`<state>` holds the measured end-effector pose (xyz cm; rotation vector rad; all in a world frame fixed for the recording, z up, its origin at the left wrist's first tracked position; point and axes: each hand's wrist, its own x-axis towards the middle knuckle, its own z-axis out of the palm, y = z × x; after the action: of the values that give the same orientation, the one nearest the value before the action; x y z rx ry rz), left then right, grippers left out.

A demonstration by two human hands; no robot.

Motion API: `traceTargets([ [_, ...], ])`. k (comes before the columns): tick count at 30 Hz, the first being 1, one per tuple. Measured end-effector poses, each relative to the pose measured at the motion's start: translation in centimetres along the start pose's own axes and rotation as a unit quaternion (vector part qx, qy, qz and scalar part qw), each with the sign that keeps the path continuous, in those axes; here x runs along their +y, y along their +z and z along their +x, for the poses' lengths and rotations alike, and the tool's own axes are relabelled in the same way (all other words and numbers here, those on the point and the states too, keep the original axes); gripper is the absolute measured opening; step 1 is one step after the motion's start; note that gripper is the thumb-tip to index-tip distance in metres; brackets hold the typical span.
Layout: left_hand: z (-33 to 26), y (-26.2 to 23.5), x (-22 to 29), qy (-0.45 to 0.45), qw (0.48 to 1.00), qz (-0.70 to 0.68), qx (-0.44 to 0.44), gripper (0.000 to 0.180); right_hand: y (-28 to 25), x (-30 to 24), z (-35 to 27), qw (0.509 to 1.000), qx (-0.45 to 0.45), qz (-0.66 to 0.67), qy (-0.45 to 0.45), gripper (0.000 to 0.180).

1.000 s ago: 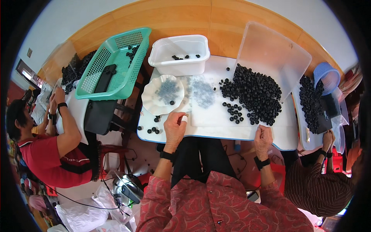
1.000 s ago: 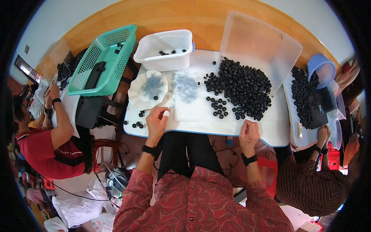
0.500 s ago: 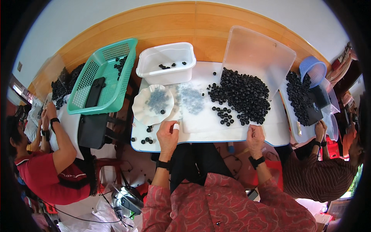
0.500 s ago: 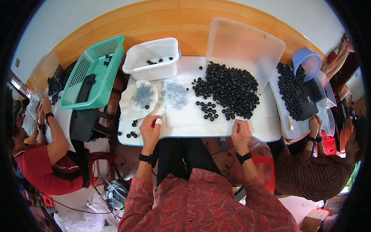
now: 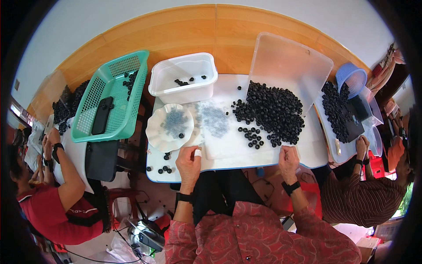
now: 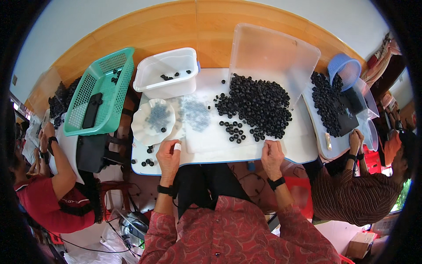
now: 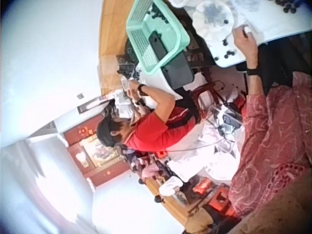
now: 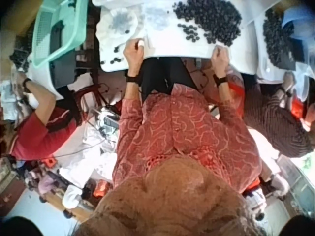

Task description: The recorder is assembling small black plastic components by attaching white pieces to them.

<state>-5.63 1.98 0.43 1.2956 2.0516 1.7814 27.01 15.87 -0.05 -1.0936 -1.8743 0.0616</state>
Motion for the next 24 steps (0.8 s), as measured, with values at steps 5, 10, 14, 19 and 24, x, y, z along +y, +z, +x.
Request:
traceTargets([
  [5, 0.1, 0.0, -0.1, -0.003, 1.000, -0.007, -0.006, 0.015, -0.1, 0.1, -0.1, 0.999, -0.024, 0.007, 0.032, 0.010],
  [10, 0.1, 0.0, 0.2, -0.002, 1.000, 0.001, -0.008, 0.014, -0.8, 0.1, 0.6, 0.997, -0.072, 0.010, 0.007, 0.011],
  [14, 0.1, 0.0, 0.3, 0.006, 1.000, 0.011, -0.008, 0.015, -1.3, -0.7, 1.0, 0.995, -0.101, 0.004, 0.014, 0.012],
  [19, 0.0, 0.0, -0.1, -0.006, 1.000, 0.008, -0.006, 0.017, -1.2, -4.7, 4.4, 0.991, -0.125, 0.037, -0.022, 0.013],
  [24, 0.2, 0.1, 0.0, -0.006, 1.000, 0.003, -0.003, 0.017, -0.4, -7.1, 8.1, 0.982, -0.159, 0.056, -0.081, 0.013],
])
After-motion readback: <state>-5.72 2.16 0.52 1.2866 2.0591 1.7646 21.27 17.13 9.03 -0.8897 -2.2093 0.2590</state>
